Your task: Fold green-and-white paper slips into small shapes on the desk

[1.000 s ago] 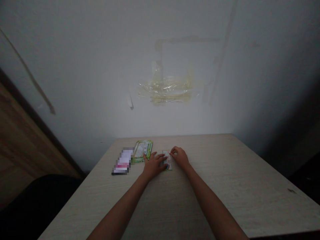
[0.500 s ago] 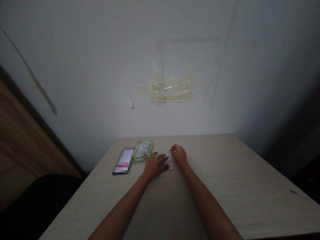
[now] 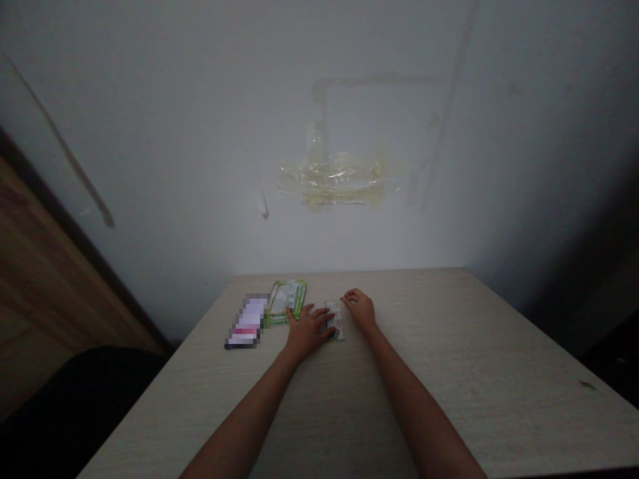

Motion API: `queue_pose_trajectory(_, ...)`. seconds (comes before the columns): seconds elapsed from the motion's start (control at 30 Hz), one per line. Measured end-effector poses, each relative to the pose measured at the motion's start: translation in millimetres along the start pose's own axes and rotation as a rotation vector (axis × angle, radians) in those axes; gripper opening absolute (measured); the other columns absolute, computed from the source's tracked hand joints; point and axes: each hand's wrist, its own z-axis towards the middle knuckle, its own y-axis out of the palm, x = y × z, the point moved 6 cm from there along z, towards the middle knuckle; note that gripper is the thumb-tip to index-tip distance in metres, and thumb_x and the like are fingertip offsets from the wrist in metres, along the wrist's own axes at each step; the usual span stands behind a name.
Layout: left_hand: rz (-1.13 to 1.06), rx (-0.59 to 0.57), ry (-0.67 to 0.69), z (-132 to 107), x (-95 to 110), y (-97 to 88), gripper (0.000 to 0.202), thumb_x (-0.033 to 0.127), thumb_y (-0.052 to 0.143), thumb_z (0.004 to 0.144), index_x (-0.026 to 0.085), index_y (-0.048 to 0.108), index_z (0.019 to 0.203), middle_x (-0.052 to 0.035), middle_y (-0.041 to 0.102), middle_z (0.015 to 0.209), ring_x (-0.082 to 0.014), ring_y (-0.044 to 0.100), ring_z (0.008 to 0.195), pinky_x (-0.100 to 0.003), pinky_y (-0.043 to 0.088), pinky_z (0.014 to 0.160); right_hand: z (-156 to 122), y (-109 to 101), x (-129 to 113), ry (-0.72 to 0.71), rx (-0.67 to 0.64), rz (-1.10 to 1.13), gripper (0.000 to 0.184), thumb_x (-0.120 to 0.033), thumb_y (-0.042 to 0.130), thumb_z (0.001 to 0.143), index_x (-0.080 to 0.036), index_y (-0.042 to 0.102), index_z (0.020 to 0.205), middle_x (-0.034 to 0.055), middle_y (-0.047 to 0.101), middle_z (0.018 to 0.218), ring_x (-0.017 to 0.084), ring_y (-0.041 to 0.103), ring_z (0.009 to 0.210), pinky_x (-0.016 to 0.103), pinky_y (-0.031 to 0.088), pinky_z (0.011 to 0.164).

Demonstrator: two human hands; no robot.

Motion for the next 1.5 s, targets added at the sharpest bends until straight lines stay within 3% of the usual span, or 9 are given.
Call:
queue_pose_trajectory(0.27, 0.037, -0.029, -0.025, -0.5, 0.0, -1.3, 0.041, 0.055, 0.049, 0.086, 0.047, 0.055, 0.126, 0.0035, 0.055, 0.138, -0.0347, 0.029, 0.138, -0.076, -0.007, 0.105, -4.3, 3.6, -3.0, -0.019, -0.119, 0.008, 0.019, -0.038, 0.059, 0.077, -0.021, 0.063, 0.085, 0.0026, 0.072, 0.082, 0.019, 0.068, 0.08, 0.031, 0.05, 0.077)
queue_pose_trajectory(0.5, 0.023, -0.014, -0.022, -1.1, 0.8, -3.2, 0.04, 0.055, 0.049, 0.086, 0.048, 0.055, 0.124, 0.0049, 0.055, 0.138, -0.0343, 0.029, 0.138, -0.077, -0.008, 0.103, -4.7, 6.1, -5.5, -0.185, -0.097, -0.219, 0.019, -0.025, 0.059, 0.077, -0.022, 0.072, 0.09, 0.0055, 0.07, 0.104, 0.021, 0.058, 0.107, 0.038, 0.039, 0.101)
queue_pose_trajectory(0.83, 0.008, 0.014, -0.035, 0.9, -0.8, 0.9, 0.039, 0.055, 0.051, 0.084, 0.049, 0.057, 0.122, 0.0052, 0.057, 0.135, -0.0363, 0.032, 0.135, -0.077, -0.01, 0.103, -7.5, 8.6, -13.4, -0.222, -0.123, -0.286, 0.013, -0.025, 0.062, 0.079, -0.023, 0.075, 0.083, 0.0078, 0.068, 0.108, 0.023, 0.054, 0.111, 0.041, 0.037, 0.101)
queue_pose_trajectory(1.5, -0.016, 0.004, -0.043, 1.9, -2.0, 1.4, 0.038, 0.056, 0.053, 0.083, 0.049, 0.058, 0.12, 0.0055, 0.057, 0.136, -0.0354, 0.032, 0.135, -0.078, -0.012, 0.101, -10.2, 11.6, 0.3, -0.226, -0.164, -0.294, 0.008, -0.023, 0.065, 0.075, -0.022, 0.072, 0.071, 0.0064, 0.064, 0.118, 0.025, 0.046, 0.12, 0.043, 0.033, 0.106)
